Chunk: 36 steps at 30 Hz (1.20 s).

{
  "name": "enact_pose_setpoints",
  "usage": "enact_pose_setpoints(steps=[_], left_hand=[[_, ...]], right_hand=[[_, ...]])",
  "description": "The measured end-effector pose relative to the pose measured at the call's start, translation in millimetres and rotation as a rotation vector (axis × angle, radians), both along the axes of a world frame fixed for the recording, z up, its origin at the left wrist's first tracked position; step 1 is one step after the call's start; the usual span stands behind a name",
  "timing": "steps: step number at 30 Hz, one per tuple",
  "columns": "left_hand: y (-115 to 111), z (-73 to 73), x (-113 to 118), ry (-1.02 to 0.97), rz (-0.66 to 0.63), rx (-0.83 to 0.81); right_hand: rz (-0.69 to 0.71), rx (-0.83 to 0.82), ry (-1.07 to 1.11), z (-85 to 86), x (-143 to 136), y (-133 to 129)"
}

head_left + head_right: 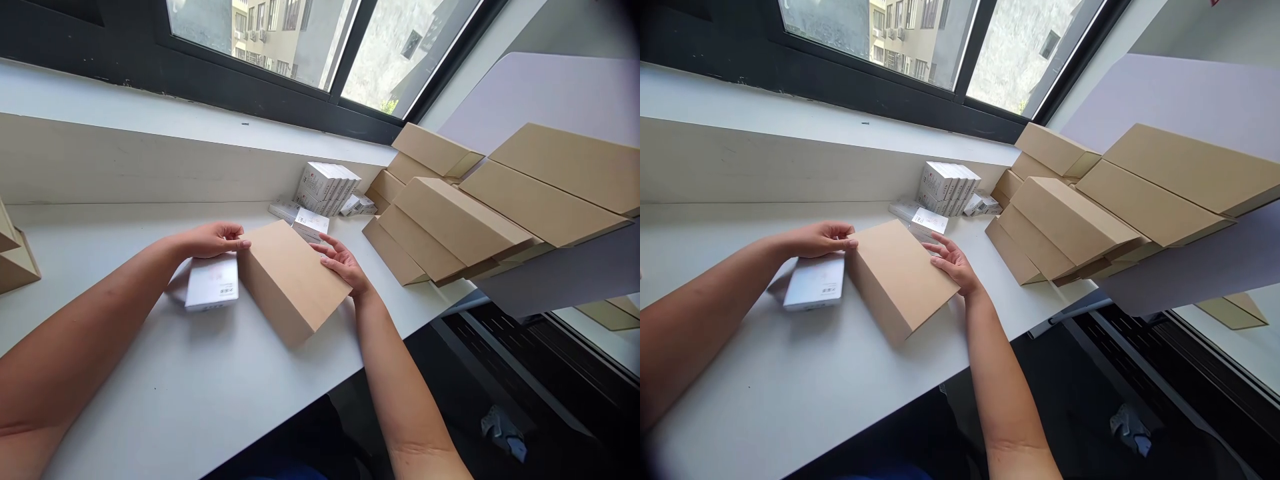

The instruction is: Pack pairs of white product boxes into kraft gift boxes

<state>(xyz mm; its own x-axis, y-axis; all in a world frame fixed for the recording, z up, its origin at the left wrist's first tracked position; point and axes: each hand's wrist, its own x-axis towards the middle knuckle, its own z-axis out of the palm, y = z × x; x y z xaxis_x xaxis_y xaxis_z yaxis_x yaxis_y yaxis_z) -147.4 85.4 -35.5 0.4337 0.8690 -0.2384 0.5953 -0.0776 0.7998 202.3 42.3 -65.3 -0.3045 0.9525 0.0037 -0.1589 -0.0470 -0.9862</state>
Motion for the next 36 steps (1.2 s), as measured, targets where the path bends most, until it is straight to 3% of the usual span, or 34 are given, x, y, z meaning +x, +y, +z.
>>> enact_pose_setpoints(steps=[6,13,15,18,21,25,28,32,34,36], left_hand=[[-6,22.6,-2,0.034,0.016,-0.01],[-7,47.5,-12,-0.409,0.153,-0.181],[-7,51.9,-13,-0.49,0.219,-0.186],[-9,60.8,-13,-0.553,0.323,-0.215],[-15,69.1,-10,-0.631,0.352,-0.199],[-26,76.8,2,-0.707,0.239,-0.049],[-33,83.0,8,-0.614,0.123,0.064],[-37,86.2,-4,-0.197,0.01,0.065],[-36,82.5,-19,0.063,-0.046,-0.016],[-34,76.6,-34,0.231,0.008,0.035]], right_hand=[[-0.001,0.014,-0.019,-0.8,1,0],[-0.092,0.055,-0.105,-7.2,8,5],[-0.012,0.141,-0.1,-4.6,15,2],[0.238,0.266,-0.083,2.3,23,-7],[0.33,0.236,-0.176,4.1,22,-13],[0.066,0.141,-0.135,-6.2,7,-9],[-0.192,0.103,-0.082,-15.2,-2,-2],[-0.449,0.118,-0.157,-19.3,6,9],[-0.681,0.172,-0.167,-18.3,19,15],[-0.905,0.185,-0.175,-16.1,35,19]])
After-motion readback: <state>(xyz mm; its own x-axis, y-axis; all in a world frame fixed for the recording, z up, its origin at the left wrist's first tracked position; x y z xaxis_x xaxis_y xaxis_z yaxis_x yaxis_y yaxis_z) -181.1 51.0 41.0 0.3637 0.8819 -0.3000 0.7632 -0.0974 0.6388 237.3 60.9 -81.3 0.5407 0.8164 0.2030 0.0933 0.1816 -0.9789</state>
